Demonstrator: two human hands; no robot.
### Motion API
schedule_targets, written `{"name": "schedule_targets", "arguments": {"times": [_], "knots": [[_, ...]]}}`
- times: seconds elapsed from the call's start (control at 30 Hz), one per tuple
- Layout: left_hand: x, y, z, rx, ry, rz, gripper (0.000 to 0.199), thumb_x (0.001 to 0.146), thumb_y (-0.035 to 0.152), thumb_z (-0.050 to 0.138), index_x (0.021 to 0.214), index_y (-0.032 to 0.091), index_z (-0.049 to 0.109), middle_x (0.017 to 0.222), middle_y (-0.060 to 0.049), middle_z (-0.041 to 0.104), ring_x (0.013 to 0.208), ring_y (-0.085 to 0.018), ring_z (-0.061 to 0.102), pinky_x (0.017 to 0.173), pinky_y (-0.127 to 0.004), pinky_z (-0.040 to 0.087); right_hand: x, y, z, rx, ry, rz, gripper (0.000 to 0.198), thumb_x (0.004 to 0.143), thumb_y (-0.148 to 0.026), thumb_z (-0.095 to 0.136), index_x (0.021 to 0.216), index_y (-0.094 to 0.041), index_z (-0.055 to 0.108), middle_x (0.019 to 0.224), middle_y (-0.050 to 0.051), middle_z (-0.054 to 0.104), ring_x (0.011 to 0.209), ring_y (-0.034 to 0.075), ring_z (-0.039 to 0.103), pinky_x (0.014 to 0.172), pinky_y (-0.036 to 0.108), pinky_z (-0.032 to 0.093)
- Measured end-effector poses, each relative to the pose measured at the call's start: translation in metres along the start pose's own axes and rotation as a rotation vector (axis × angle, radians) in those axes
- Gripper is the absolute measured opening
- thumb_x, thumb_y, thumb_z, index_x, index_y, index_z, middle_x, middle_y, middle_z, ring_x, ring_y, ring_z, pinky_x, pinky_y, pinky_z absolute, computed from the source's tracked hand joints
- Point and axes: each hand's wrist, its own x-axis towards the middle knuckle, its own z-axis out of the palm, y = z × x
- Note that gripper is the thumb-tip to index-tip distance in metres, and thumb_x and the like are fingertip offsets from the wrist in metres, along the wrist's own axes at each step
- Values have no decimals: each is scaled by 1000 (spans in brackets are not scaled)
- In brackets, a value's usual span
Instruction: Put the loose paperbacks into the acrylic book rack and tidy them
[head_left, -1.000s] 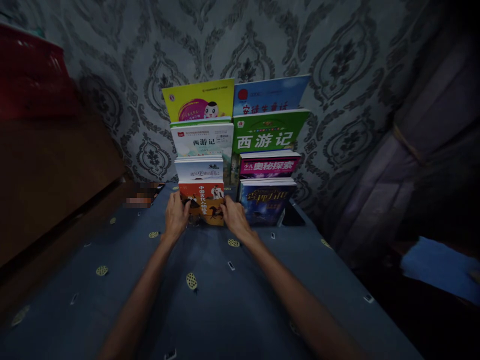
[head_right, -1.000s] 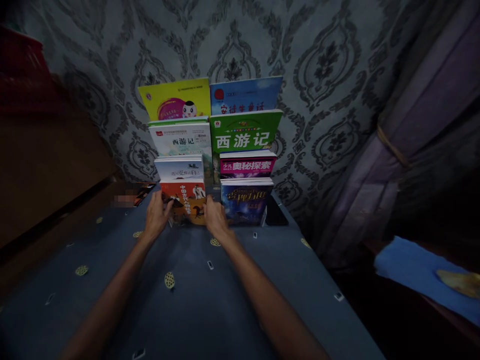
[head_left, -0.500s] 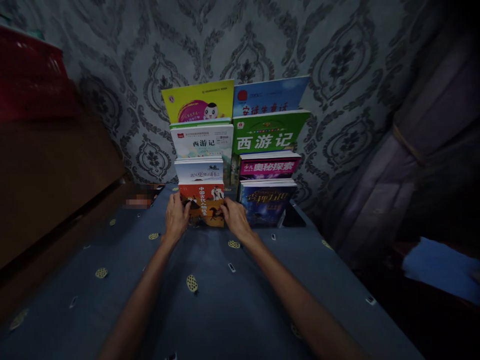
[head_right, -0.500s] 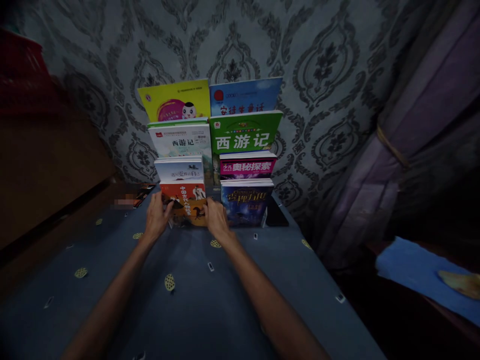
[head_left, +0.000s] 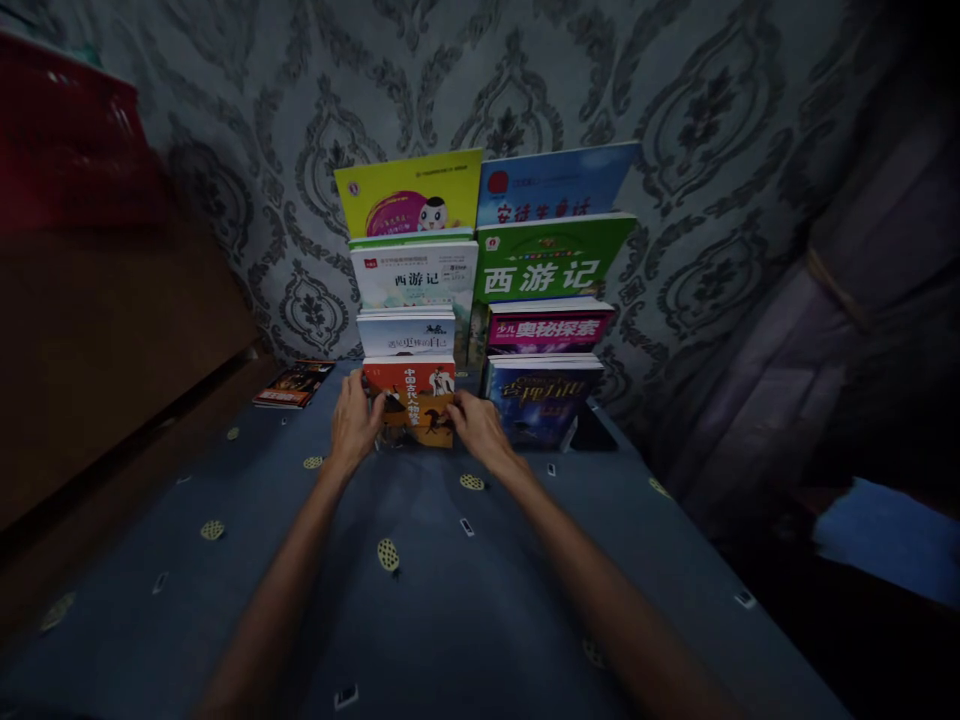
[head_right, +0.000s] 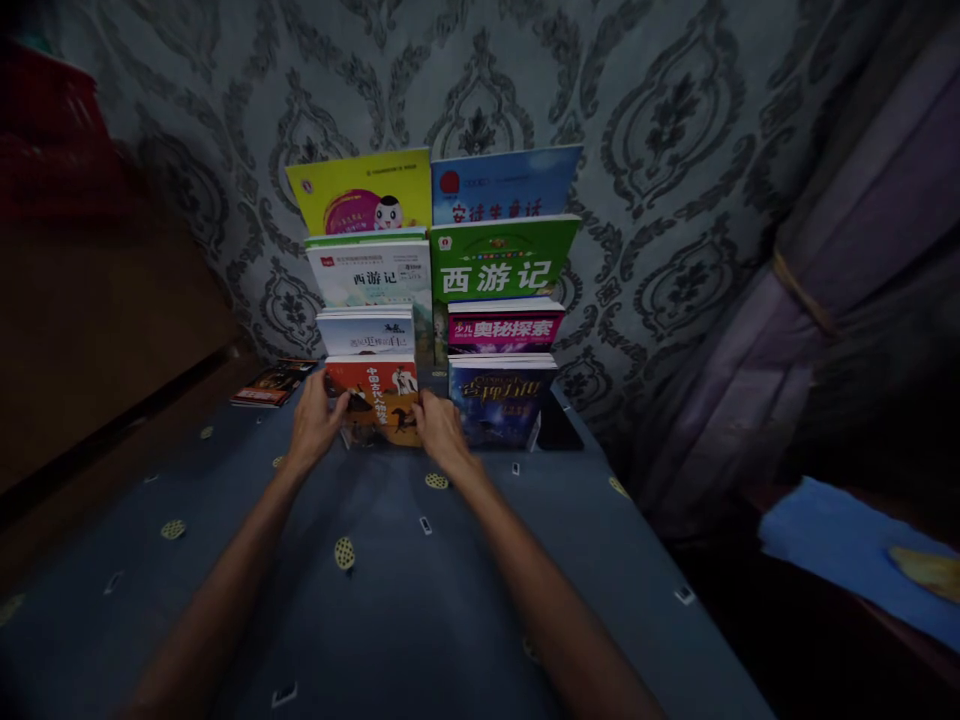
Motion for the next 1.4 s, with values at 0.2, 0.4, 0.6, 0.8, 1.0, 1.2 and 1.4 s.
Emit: {"name": "schedule_targets", "arguments": {"times": [0.2, 0.4, 0.6, 0.8, 1.0, 1.2, 1.4], "knots": [[4, -3, -6, -56, 22, 3, 42, 92, 29, 57, 131, 17, 46, 113, -11, 60, 96, -21, 62, 88, -39, 54, 0, -1, -4, -17, -24, 8, 25, 103, -25, 44, 109, -16, 66, 104, 13, 77, 98, 24, 71, 77, 27, 44], [6, 1, -9, -66, 39, 17, 43, 91, 30, 57, 131, 16, 47, 112, -11, 61, 101, -23, 62, 93, -41, 53, -2, -4, -11, -34, -4, -5, 27, 103, -27, 42, 111, -15, 65, 103, 13, 77, 97, 25, 71, 76, 28, 44], [6, 8, -14, -52, 46, 25, 45, 92, 32, 57, 132, 16, 46, 120, -14, 59, 110, -26, 60, 97, -43, 51, -4, -7, -18, 11, 27, -23, 27, 103, -28, 44, 116, -14, 63, 105, 14, 77, 98, 26, 72, 78, 29, 46], [6, 13, -17, -57, 57, 46, 45, 91, 33, 57, 131, 16, 47, 122, -14, 58, 114, -26, 58, 100, -44, 49, -8, -9, -26, 91, 93, -64, 30, 102, -33, 47, 122, -15, 59, 107, 14, 77, 100, 28, 72, 80, 32, 49], [7, 19, -21, -58, 43, 36, 45, 92, 35, 57, 132, 17, 46, 125, -15, 56, 120, -27, 55, 103, -46, 47, -9, -7, -32, 142, 183, -146, 35, 100, -35, 48, 127, -15, 57, 106, 14, 77, 97, 28, 73, 81, 35, 51], [8, 23, -25, -49, 39, 49, 47, 91, 35, 58, 132, 16, 45, 127, -15, 56, 121, -28, 54, 105, -47, 46, -12, -11, -41, 173, 212, -144, 37, 99, -34, 49, 130, -15, 58, 107, 14, 77, 96, 28, 72, 84, 39, 53], [9, 28, -30, -63, 66, 59, 48, 92, 42, 58, 132, 17, 46, 124, -14, 57, 118, -27, 57, 103, -44, 48, -15, -16, -49, 248, 334, -195, 37, 98, -36, 49, 126, -16, 60, 114, 14, 74, 99, 26, 71, 83, 39, 55]]}}
